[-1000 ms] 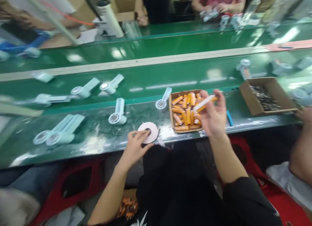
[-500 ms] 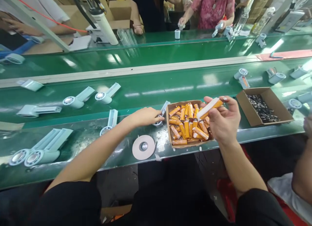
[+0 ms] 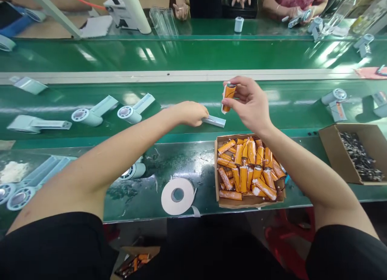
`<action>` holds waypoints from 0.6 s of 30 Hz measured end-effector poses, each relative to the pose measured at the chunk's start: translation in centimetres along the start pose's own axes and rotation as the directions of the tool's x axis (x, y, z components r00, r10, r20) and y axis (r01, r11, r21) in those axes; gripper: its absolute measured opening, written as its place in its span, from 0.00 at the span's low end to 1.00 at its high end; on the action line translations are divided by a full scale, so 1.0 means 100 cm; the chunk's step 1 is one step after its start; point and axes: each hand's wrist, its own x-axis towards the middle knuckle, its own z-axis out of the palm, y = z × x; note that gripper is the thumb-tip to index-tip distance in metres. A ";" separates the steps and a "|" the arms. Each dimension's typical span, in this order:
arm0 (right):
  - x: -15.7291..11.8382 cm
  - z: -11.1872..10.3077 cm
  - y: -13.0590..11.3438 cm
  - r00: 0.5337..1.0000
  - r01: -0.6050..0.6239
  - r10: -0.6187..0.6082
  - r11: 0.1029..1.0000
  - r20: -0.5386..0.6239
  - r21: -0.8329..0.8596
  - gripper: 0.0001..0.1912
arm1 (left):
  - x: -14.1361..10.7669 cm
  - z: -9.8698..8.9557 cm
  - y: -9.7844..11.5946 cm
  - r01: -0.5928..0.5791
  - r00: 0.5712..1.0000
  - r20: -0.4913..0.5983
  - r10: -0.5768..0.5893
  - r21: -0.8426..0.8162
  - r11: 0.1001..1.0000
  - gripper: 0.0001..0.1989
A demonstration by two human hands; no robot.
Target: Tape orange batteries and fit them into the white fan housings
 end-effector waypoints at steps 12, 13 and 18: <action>0.007 0.005 0.044 0.958 -0.055 0.123 0.966 0.259 -0.253 0.17 | 0.011 0.016 0.042 0.121 0.992 0.018 -0.121 -0.007 0.993 0.16; 0.006 0.003 0.044 0.959 -0.051 0.123 0.961 0.254 -0.272 0.18 | 0.012 0.015 0.048 0.137 0.990 0.014 -0.137 -0.017 0.990 0.16; 0.007 -0.005 0.045 0.966 -0.034 0.099 0.964 0.239 -0.263 0.24 | 0.013 0.009 0.053 0.062 0.998 0.024 -0.063 0.024 0.998 0.18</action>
